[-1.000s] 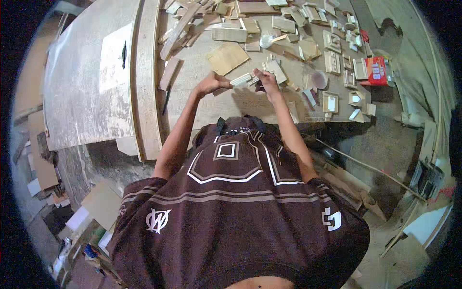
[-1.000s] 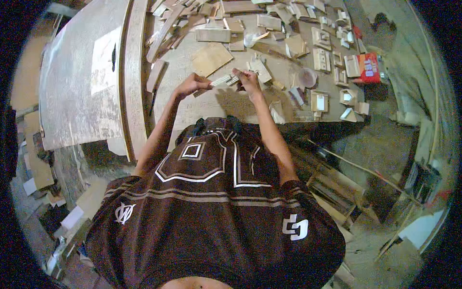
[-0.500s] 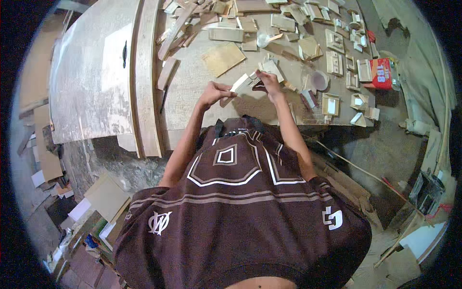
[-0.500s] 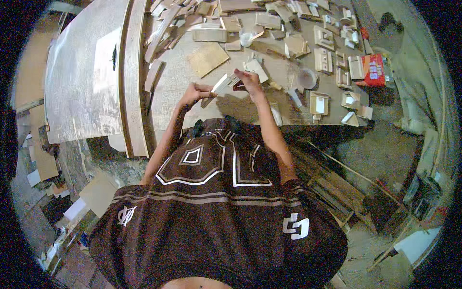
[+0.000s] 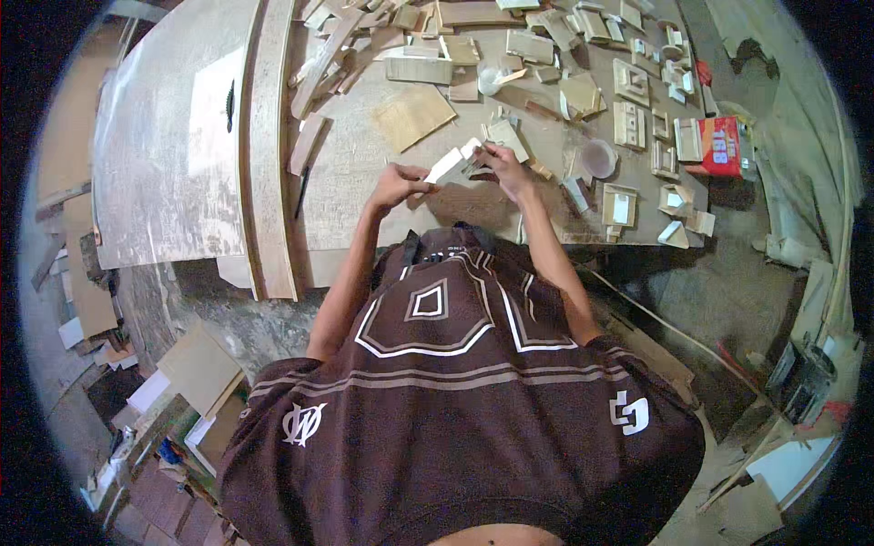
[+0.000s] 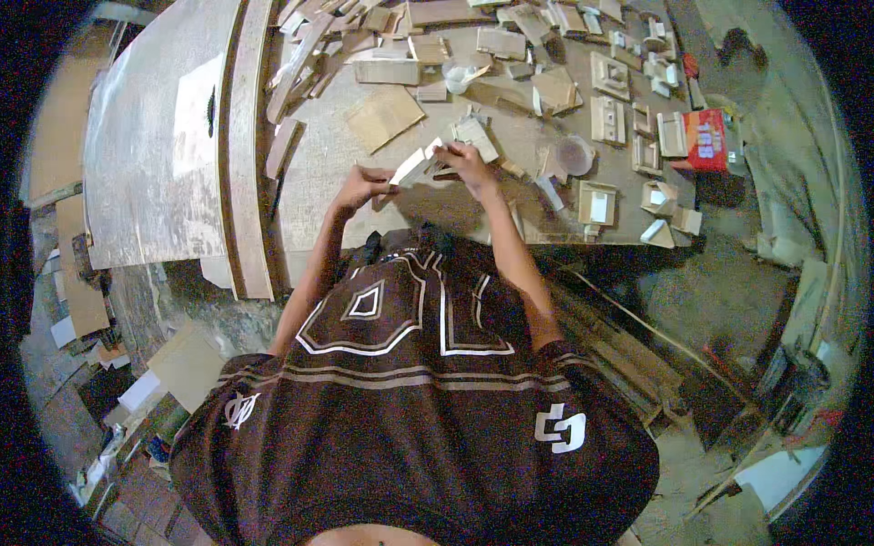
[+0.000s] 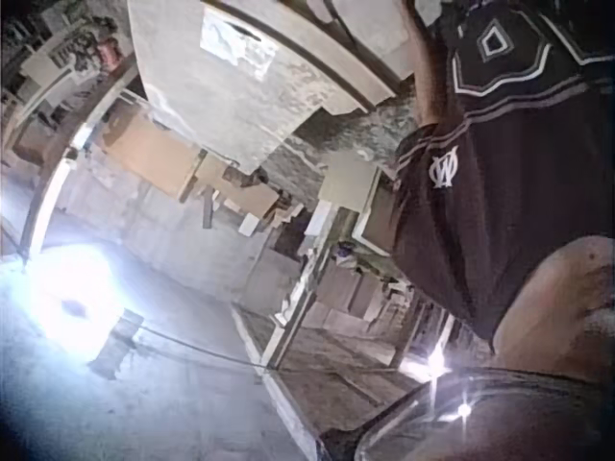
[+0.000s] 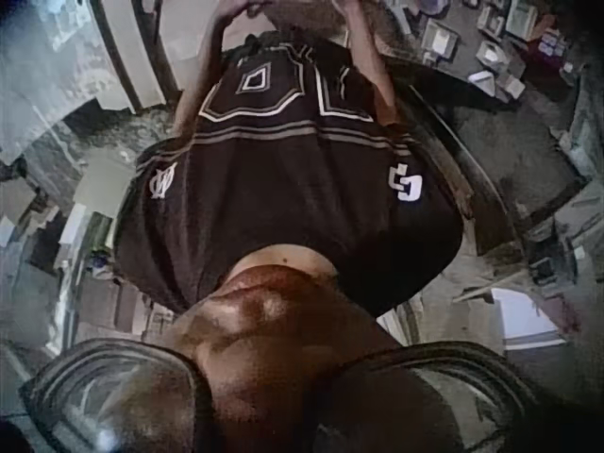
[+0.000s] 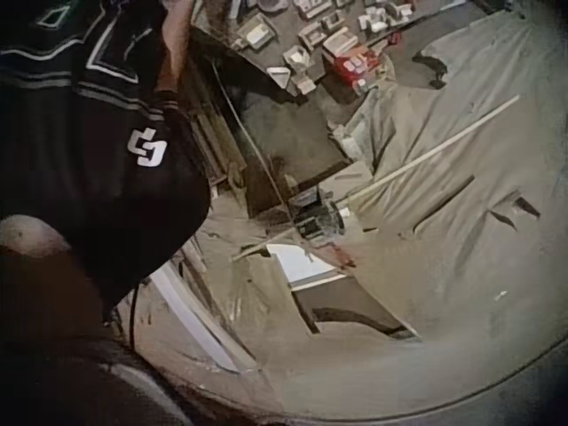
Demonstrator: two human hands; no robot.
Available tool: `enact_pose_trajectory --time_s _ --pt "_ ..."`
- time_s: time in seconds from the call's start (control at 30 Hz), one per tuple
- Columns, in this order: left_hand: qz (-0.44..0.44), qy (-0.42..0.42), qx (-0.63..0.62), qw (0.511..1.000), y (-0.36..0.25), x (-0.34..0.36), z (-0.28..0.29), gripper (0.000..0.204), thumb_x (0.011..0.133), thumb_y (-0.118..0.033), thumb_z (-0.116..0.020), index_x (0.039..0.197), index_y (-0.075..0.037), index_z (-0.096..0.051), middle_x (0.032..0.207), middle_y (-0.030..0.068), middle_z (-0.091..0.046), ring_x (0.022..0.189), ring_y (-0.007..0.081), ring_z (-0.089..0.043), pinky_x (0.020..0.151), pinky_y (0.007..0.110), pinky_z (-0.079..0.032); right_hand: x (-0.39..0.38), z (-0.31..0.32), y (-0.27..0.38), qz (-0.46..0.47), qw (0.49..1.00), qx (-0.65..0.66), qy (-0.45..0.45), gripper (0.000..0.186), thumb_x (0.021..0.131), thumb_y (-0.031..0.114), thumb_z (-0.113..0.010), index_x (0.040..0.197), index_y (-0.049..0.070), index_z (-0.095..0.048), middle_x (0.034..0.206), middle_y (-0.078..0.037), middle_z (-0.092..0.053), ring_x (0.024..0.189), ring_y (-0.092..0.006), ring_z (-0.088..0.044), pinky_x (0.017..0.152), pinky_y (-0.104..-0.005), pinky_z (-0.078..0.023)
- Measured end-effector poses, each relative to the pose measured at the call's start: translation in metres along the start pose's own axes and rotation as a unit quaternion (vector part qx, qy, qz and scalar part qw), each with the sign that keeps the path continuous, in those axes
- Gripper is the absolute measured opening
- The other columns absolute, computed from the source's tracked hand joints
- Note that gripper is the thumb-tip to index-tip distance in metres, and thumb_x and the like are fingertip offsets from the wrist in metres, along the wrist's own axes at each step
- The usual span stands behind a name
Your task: Inspecting, sorting, and cleaning small wood scraps on a workbench.
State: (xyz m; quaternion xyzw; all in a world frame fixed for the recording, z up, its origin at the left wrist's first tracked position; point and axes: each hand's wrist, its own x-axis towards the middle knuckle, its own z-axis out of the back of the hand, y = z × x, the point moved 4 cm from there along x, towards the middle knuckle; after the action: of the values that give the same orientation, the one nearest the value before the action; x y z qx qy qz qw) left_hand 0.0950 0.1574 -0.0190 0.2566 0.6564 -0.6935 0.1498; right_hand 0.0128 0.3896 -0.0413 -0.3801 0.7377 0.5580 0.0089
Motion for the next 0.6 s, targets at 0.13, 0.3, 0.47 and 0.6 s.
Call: enact_pose_trajectory --time_s 0.13,0.3,0.47,0.6 --pt "0.039 -0.026 -0.009 0.999 0.025 -0.002 0.034 0.032 0.079 -0.018 -0.077 0.103 0.003 -0.076 0.083 0.0068 -0.074 0.068 0.0092 -0.065 0.058 0.024 -0.048 -0.011 0.002 -0.027 -0.041 0.997 -0.068 -0.011 0.040 0.094 0.040 -0.069 0.109 0.002 -0.069 0.096 -0.003 -0.070 0.086 -0.0112 -0.065 0.076 -0.0265 -0.053" --pt "-0.062 -0.322 0.225 0.917 -0.006 0.020 0.104 0.038 0.078 -0.033 -0.077 0.096 0.000 -0.076 0.075 0.0069 -0.072 0.063 0.0223 -0.062 0.062 0.032 -0.051 -0.035 0.001 -0.044 -0.122 0.991 -0.048 0.015 0.037 0.094 0.036 -0.069 0.109 0.001 -0.068 0.094 -0.005 -0.070 0.082 -0.0135 -0.069 0.072 -0.0288 -0.056" --pt "-0.196 -0.434 0.389 0.789 -0.010 0.078 0.167 0.054 0.067 -0.051 -0.079 0.103 -0.012 -0.074 0.114 0.0113 -0.068 0.109 0.0338 -0.058 0.096 0.046 -0.044 -0.037 0.005 -0.049 -0.135 0.989 -0.053 0.009 0.035 0.091 0.025 -0.073 0.113 -0.001 -0.064 0.095 -0.007 -0.069 0.081 -0.0187 -0.072 0.066 -0.0304 -0.060" --pt "-0.200 -0.555 0.574 0.568 -0.036 0.076 0.134 0.064 0.062 -0.052 -0.084 0.109 -0.010 -0.073 0.120 0.0138 -0.065 0.124 0.0335 -0.051 0.098 0.050 -0.042 -0.041 0.022 -0.060 -0.123 0.992 -0.035 -0.008 0.040 0.090 0.019 -0.075 0.121 -0.001 -0.059 0.100 -0.009 -0.069 0.083 -0.0201 -0.072 0.068 -0.0306 -0.061"
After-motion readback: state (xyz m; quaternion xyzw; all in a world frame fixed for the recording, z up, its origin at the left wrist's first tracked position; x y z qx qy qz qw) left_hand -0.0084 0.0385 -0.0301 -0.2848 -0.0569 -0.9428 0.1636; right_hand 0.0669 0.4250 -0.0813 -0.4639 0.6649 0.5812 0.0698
